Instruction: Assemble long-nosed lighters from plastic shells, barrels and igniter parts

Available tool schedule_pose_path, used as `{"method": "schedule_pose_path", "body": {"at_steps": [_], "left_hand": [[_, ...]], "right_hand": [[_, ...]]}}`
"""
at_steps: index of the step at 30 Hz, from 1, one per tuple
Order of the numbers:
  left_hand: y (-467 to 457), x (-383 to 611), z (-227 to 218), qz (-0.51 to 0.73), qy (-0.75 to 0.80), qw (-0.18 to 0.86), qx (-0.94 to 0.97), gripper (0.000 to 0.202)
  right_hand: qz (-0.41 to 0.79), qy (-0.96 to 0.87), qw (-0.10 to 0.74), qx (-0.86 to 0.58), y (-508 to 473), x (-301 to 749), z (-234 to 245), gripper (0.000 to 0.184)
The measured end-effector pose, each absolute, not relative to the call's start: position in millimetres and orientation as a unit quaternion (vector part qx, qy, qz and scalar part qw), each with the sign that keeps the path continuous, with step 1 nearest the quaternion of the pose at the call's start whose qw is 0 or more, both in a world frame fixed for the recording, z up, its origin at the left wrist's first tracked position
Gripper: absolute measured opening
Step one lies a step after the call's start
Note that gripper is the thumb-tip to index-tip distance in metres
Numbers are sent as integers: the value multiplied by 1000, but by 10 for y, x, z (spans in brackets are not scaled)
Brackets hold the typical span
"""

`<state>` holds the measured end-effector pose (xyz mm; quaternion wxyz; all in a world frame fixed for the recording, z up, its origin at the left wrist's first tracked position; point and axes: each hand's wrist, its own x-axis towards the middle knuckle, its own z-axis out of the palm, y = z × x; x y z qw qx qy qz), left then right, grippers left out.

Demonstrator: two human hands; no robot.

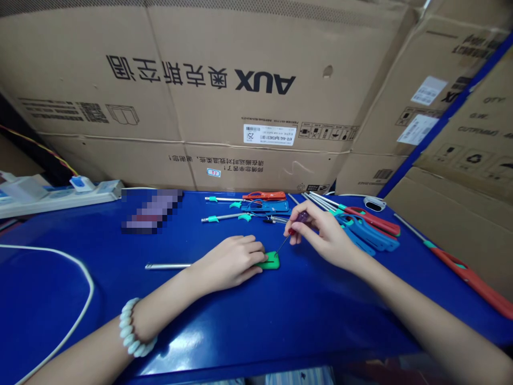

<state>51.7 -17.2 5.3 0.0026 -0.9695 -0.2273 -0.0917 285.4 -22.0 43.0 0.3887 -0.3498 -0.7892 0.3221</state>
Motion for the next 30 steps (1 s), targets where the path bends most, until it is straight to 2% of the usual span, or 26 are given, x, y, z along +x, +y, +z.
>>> {"method": "schedule_pose_path", "body": {"at_steps": [19,23,28,30], "left_hand": [[-174,522,56,-78,-230,4,-970,19],[-173,523,45,-85,-224,14,-971,18],[-178,524,44,-91,-219,26,-971,17],[-181,526,46,-90,-220,25,-971,17]], "right_hand": [[299,-809,355,-361,-204,2860,407,6],[250,-825,356,-361,-224,2833,377,11],[127,-848,386,-340,-275,2759,341,16],[120,-858,389,-313,-293,2740,348,21]]}}
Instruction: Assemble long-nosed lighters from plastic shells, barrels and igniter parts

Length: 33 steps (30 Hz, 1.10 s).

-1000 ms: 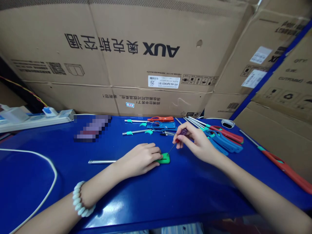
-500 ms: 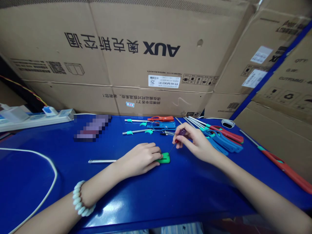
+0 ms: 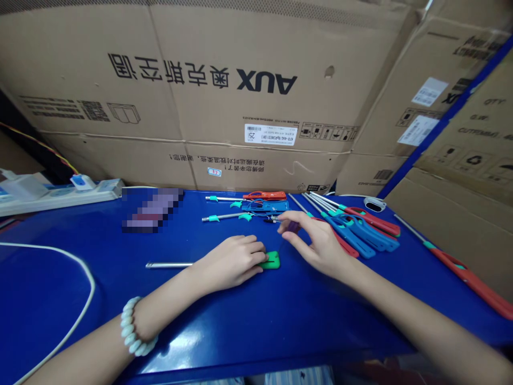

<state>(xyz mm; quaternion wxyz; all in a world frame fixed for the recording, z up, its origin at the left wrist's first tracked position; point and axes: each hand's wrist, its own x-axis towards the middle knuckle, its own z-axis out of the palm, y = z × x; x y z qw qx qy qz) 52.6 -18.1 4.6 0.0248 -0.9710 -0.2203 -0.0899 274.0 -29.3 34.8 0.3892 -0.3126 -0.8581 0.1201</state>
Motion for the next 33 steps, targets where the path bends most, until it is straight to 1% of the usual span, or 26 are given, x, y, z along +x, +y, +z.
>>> {"method": "schedule_pose_path", "body": {"at_steps": [3,5,8,11,14,16,18,20,22,24,27,28,30,33], "left_hand": [[-182,528,44,-96,-221,24,-970,17],[-181,529,42,-100,-220,24,-970,18],[-183,530,45,-100,-219,25,-970,18],[-184,532,53,-93,-222,26,-970,17],[-183,532,51,-86,-225,23,-970,17],[-182,529,44,-90,-223,22,-971,17],[-182,525,38,-96,-220,22,-971,17],[-184,522,37,-101,-219,26,-970,17],[-186,520,39,-102,-220,27,-970,17],[-187,520,40,-99,-221,25,-970,17],[-185,520,40,-92,-222,18,-970,17],[-184,520,39,-91,-222,18,-971,17],[-183,521,39,-91,-222,18,-971,17],[-181,523,37,-91,-223,18,-970,17]], "right_hand": [[151,-861,399,-279,-298,2727,346,31],[148,-852,412,-288,-286,2725,316,29],[103,-843,422,-318,-263,2730,257,20],[74,-856,384,-338,-261,2744,262,16],[103,-878,338,-324,-276,2761,332,23],[135,-882,332,-307,-278,2768,364,28],[138,-875,345,-309,-266,2773,359,25],[104,-871,357,-320,-249,2781,333,17],[60,-874,358,-324,-238,2792,317,18],[47,-882,346,-316,-241,2801,332,22],[86,-891,334,-296,-260,2796,375,34],[93,-890,338,-290,-265,2790,379,34],[73,-884,360,-288,-267,2773,364,29],[-3,-869,392,-301,-264,2753,321,22]]}}
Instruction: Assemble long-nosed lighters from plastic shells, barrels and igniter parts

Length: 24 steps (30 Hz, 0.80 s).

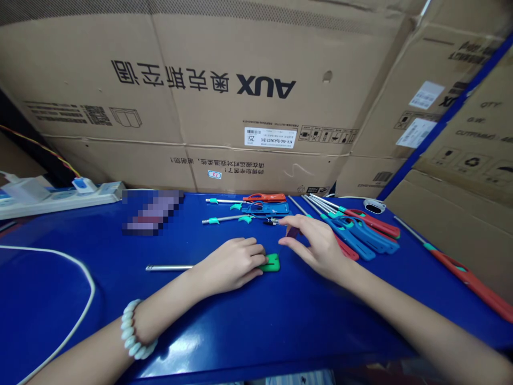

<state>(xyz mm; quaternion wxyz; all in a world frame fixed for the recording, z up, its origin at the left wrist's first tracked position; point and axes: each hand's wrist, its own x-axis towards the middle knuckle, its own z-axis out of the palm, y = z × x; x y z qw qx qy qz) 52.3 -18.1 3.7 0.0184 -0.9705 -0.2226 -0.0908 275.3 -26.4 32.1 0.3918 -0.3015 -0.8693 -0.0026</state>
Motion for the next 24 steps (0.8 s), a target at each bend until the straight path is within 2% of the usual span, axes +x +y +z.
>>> {"method": "schedule_pose_path", "body": {"at_steps": [2,6,10,12,17,22,24], "left_hand": [[-179,522,30,-93,-221,17,-971,17],[-173,519,15,-99,-218,19,-971,17],[-178,525,28,-95,-220,21,-971,17],[-183,529,40,-96,-221,25,-970,17],[-185,530,37,-92,-223,28,-970,15],[-176,523,17,-95,-221,27,-970,17],[-173,523,15,-95,-220,26,-970,17]], "right_hand": [[-14,-868,397,-299,-271,2746,313,23],[52,-877,395,-269,-294,2734,327,31],[-52,-863,417,-280,-290,2713,299,18],[-72,-865,415,-272,-287,2704,296,19],[45,-878,406,-250,-287,2687,324,36],[-75,-853,435,-278,-275,2681,303,21],[-56,-865,420,-268,-283,2679,322,23]]}}
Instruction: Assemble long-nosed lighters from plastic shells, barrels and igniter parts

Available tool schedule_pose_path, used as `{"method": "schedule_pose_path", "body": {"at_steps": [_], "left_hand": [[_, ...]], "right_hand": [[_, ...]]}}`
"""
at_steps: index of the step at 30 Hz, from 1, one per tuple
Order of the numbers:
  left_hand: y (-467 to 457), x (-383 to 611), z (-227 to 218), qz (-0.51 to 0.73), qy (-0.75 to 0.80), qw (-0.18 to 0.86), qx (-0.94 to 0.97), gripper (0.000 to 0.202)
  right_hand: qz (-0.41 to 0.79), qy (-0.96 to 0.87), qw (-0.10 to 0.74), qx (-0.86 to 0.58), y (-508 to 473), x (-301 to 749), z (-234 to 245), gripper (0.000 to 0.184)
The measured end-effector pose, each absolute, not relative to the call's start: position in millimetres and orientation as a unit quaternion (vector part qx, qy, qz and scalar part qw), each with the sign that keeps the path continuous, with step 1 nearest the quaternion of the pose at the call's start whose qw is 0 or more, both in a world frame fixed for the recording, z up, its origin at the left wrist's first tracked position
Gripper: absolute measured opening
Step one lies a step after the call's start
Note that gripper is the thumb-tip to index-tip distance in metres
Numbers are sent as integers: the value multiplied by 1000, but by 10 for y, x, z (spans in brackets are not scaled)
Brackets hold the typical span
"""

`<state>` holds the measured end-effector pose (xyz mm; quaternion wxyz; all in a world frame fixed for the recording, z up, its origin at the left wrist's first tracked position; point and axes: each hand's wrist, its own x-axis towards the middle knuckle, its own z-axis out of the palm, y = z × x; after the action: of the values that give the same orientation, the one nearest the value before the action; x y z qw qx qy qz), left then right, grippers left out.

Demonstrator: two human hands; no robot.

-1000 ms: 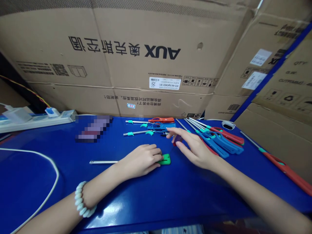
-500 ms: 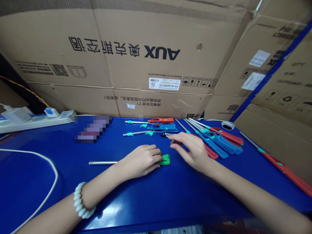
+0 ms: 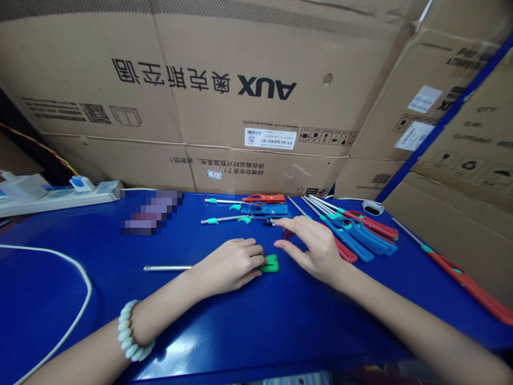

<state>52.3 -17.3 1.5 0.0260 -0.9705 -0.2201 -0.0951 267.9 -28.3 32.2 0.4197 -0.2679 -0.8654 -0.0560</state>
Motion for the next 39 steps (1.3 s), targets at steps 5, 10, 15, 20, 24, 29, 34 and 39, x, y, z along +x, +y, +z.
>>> {"method": "schedule_pose_path", "body": {"at_steps": [5,10,15,20,24,29,34,39], "left_hand": [[-177,530,30,-101,-218,23,-970,15],[-180,530,39,-103,-217,23,-970,16],[-173,524,28,-110,-214,21,-970,16],[-174,528,28,-101,-219,24,-970,16],[-174,530,30,-93,-219,26,-971,17],[-178,530,33,-97,-220,24,-970,16],[-178,528,28,-99,-218,29,-971,16],[-174,526,21,-98,-221,25,-970,16]], "right_hand": [[35,-883,403,-240,-293,2687,381,25],[-50,-875,391,-281,-267,2729,393,14],[73,-904,322,-272,-288,2763,485,24],[21,-897,355,-261,-273,2751,404,21],[-65,-904,321,-274,-281,2725,412,31],[58,-900,325,-284,-301,2718,446,36],[-15,-884,337,-325,-293,2714,401,21],[114,-899,320,-276,-296,2718,446,37]]}}
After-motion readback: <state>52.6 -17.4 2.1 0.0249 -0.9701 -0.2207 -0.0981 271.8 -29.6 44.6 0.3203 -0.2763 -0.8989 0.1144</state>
